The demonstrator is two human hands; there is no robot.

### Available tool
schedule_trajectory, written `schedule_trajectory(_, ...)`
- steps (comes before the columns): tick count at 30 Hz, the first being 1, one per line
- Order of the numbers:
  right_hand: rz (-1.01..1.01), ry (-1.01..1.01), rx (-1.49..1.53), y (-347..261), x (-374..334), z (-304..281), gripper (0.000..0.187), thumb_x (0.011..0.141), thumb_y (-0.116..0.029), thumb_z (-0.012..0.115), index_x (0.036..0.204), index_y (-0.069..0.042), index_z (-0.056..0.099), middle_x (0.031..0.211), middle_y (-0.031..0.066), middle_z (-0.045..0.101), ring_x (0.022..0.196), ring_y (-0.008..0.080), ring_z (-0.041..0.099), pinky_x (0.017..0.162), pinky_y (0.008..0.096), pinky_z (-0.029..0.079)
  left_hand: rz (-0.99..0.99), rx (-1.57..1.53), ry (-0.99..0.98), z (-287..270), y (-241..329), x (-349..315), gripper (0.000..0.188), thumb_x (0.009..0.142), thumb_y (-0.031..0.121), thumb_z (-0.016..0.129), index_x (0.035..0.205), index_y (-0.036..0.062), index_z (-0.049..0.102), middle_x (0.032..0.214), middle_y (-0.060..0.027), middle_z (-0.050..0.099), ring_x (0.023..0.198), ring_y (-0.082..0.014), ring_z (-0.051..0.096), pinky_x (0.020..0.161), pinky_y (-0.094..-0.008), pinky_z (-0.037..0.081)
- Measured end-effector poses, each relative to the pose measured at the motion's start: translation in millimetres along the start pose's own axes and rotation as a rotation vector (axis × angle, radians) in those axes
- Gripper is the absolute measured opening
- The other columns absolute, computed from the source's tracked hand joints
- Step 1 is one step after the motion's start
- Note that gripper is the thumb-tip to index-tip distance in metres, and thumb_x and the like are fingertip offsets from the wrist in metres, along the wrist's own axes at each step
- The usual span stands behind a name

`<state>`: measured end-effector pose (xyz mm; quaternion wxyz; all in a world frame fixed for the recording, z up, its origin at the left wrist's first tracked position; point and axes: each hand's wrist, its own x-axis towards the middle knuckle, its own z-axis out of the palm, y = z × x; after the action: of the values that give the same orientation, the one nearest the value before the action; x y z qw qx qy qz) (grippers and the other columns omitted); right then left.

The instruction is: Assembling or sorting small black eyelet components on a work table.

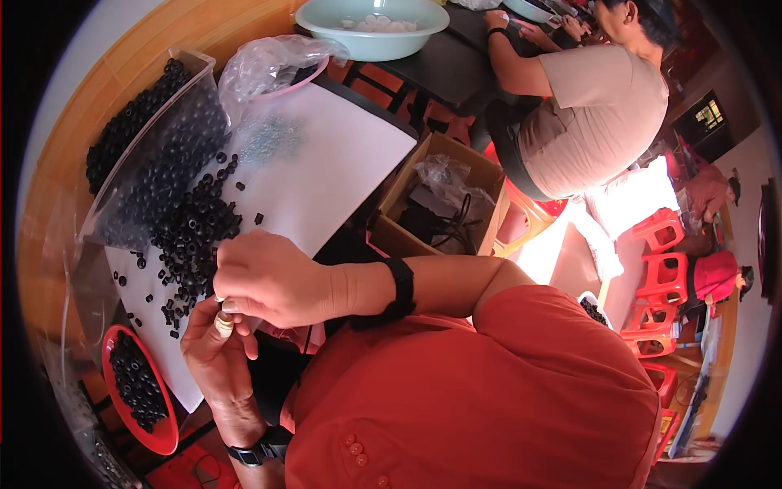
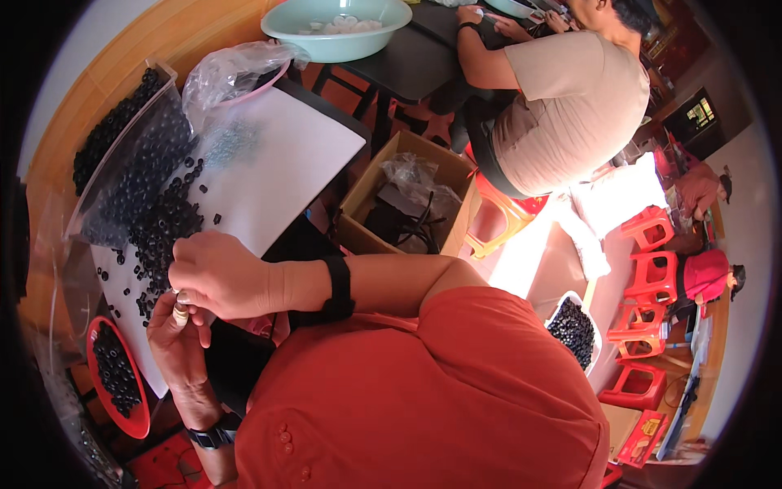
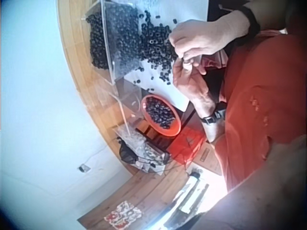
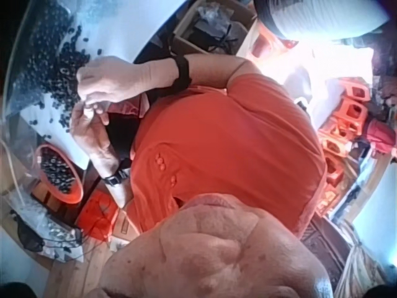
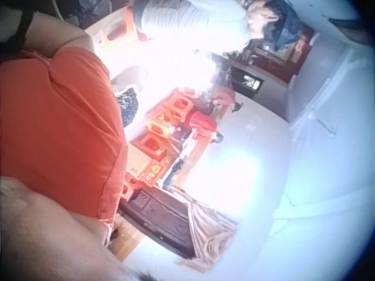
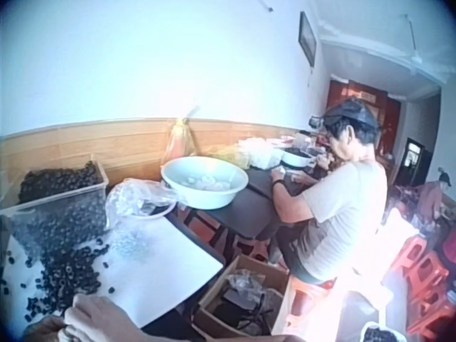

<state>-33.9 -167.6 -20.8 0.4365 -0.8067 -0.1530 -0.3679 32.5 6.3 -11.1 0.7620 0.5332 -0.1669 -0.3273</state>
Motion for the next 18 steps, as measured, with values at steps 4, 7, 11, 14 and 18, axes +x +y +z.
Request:
schedule_trajectory(4,-0.201,0.055,-0.299,-6.3,-10.1,8.0,0.021,0.077,-0.014,0.072,0.091,-0.011,0.057,0.087,0.0049,0.051,0.078,0.0249,0.054,0.069,0.0383,0.042,-0.030,0.021,0.003,-0.9,2.7,-2.2,0.030,0.088,0.010,0.070,0.108,-0.0096,0.062,0.080,-0.0111,0.064,0.067,-0.0174,0.062,0.044,-0.0241,0.047)
schedule_trajectory(7,-0.272,0.062,-0.302,-9.2,-7.4,0.6,0.024,0.074,-0.014,0.073,0.094,-0.009,0.059,0.084,0.0058,0.053,0.075,0.0249,0.056,0.065,0.0376,0.044,-0.034,-0.002,0.014,2.5,3.1,-1.7,0.033,0.087,0.011,0.070,0.110,-0.0109,0.062,0.084,-0.0130,0.065,0.068,-0.0182,0.062,0.045,-0.0259,0.048)
schedule_trajectory(11,-0.120,0.044,-0.091,-9.6,-13.4,-4.2,0.026,0.081,-0.008,0.075,0.105,-0.007,0.065,0.093,0.0090,0.062,0.079,0.0279,0.063,0.069,0.0381,0.050,-0.024,0.002,0.041,10.8,8.9,-4.9,0.027,0.090,0.006,0.065,0.111,-0.0112,0.062,0.086,-0.0141,0.066,0.069,-0.0194,0.063,0.047,-0.0273,0.049)
schedule_trajectory(14,-0.014,0.053,-0.111,5.2,-11.4,-30.1,0.016,0.080,-0.012,0.073,0.093,-0.009,0.064,0.083,0.0078,0.060,0.077,0.0291,0.063,0.064,0.0394,0.049,-0.042,-0.018,-0.002,3.1,7.4,-2.0,0.031,0.091,0.011,0.066,0.112,-0.0106,0.062,0.086,-0.0124,0.064,0.070,-0.0196,0.062,0.049,-0.0275,0.049)
schedule_trajectory(18,0.167,0.184,-0.334,32.9,12.5,-68.7,0.013,0.080,-0.011,0.072,0.089,-0.007,0.064,0.080,0.0092,0.062,0.076,0.0285,0.064,0.065,0.0388,0.050,-0.023,-0.122,0.010,0.2,12.9,-5.9,0.030,0.092,0.010,0.066,0.112,-0.0107,0.062,0.086,-0.0126,0.065,0.071,-0.0196,0.063,0.052,-0.0287,0.049)
